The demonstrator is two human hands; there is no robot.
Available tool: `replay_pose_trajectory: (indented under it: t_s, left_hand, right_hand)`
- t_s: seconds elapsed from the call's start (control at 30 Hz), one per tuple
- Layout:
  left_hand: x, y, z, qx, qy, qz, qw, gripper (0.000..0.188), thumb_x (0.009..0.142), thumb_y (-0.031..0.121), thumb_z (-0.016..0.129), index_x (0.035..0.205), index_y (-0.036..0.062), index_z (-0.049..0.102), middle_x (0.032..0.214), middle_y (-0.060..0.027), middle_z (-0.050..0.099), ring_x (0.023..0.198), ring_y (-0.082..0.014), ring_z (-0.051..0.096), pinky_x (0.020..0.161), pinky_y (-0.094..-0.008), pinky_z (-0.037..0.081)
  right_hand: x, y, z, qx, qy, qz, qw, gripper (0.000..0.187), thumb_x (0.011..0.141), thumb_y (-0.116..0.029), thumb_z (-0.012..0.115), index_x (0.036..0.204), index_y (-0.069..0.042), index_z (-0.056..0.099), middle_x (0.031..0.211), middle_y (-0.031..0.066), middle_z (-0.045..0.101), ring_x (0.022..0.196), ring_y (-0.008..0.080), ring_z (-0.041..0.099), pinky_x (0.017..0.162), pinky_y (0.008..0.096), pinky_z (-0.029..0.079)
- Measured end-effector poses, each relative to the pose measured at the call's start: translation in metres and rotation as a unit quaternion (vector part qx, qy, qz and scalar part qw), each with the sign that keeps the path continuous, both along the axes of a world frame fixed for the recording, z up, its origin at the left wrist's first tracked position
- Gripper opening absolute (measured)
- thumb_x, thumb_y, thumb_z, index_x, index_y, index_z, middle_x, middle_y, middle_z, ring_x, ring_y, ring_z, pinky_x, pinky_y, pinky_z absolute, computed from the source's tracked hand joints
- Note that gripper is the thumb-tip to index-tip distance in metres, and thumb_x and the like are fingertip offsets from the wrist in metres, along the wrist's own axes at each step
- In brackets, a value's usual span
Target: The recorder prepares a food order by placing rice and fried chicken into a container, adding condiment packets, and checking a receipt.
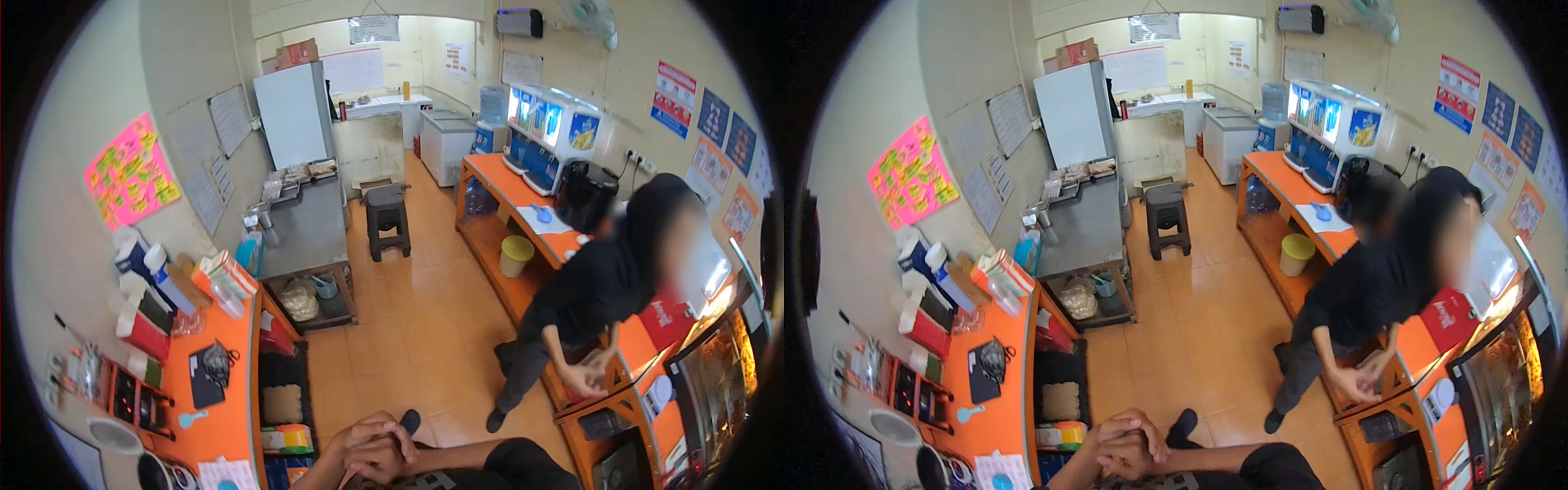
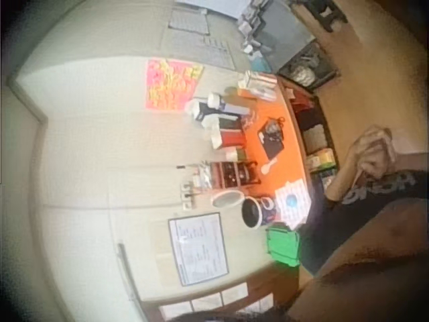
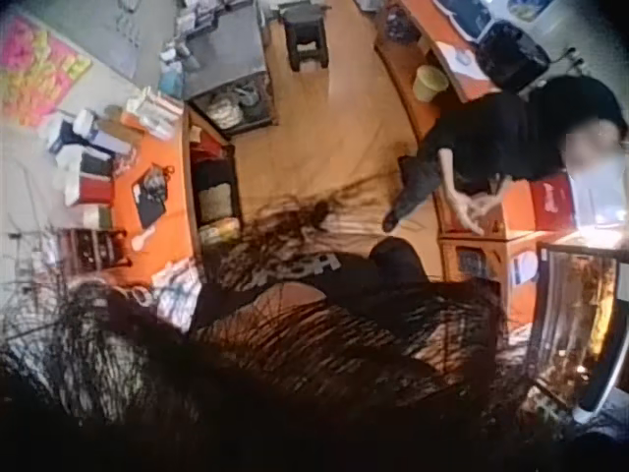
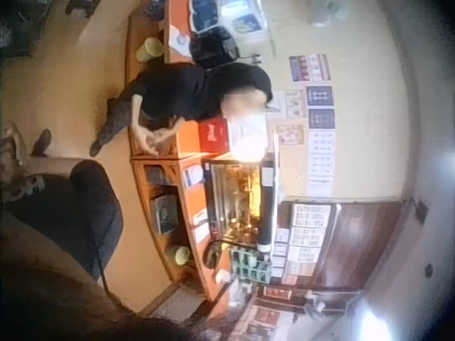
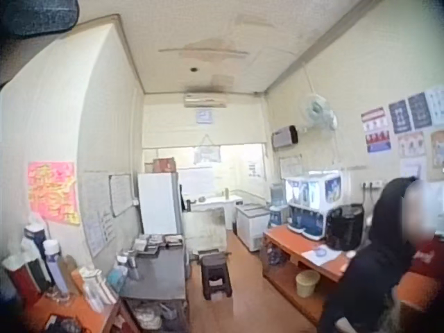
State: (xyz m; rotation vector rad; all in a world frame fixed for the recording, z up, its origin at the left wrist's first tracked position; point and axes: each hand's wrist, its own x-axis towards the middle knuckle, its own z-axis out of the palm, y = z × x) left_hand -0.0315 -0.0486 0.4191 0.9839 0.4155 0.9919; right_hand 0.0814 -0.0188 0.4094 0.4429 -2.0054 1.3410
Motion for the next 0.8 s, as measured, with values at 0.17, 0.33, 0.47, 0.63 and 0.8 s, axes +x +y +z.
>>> replay_pose_trajectory:
  t_s: [0.17,0.33,0.47,0.63,0.8]
  left_hand:
    - [-0.054,0.107,-0.008,0.030,-0.123,-0.116,0.985,0.064,0.097,0.054,0.036,0.095,-0.0018,0.067,0.086,-0.0176,0.067,0.089,-0.0298,0.064,0.088,-0.0430,0.047]
    - [-0.067,0.182,-0.035,0.043,-0.286,-0.082,0.954,0.066,0.096,0.058,0.036,0.101,0.0000,0.065,0.090,-0.0154,0.067,0.092,-0.0289,0.063,0.089,-0.0430,0.046]
    - [-0.059,0.278,-0.053,0.044,-0.420,-0.070,0.904,0.067,0.095,0.062,0.035,0.105,0.0014,0.064,0.093,-0.0137,0.066,0.093,-0.0282,0.062,0.090,-0.0430,0.046]
    - [-0.047,0.411,-0.082,-0.020,-0.570,-0.086,0.817,0.070,0.094,0.066,0.035,0.111,0.0031,0.062,0.096,-0.0115,0.066,0.095,-0.0272,0.061,0.091,-0.0430,0.045]
    - [-0.089,0.587,-0.093,-0.105,-0.461,-0.139,0.870,0.072,0.090,0.072,0.039,0.132,0.0143,0.050,0.111,-0.0042,0.063,0.106,-0.0236,0.057,0.097,-0.0477,0.040]
  right_hand:
    - [-0.062,0.094,0.029,0.075,0.137,-0.166,0.974,0.020,0.086,-0.021,0.063,0.080,-0.003,0.069,0.116,0.0166,0.065,0.120,0.0326,0.057,0.099,0.0525,0.038]
    - [-0.097,0.188,0.061,0.090,0.059,-0.246,0.963,0.018,0.082,-0.027,0.066,0.084,-0.009,0.070,0.135,0.0112,0.054,0.136,0.0346,0.040,0.113,0.0620,0.016]
    - [-0.105,0.274,0.055,0.118,-0.040,-0.386,0.914,0.023,0.081,-0.029,0.066,0.089,-0.008,0.069,0.140,0.0111,0.050,0.141,0.0341,0.032,0.113,0.0646,0.007]
    - [-0.108,0.391,0.038,0.145,-0.197,-0.450,0.859,0.041,0.086,-0.039,0.064,0.119,-0.015,0.062,0.151,0.0115,0.036,0.146,0.0346,0.020,0.115,0.0588,0.007]
    - [-0.090,0.516,-0.009,0.132,-0.297,-0.471,0.820,0.066,0.089,-0.047,0.059,0.143,-0.014,0.041,0.158,0.0125,0.021,0.148,0.0347,0.010,0.117,0.0547,0.006]
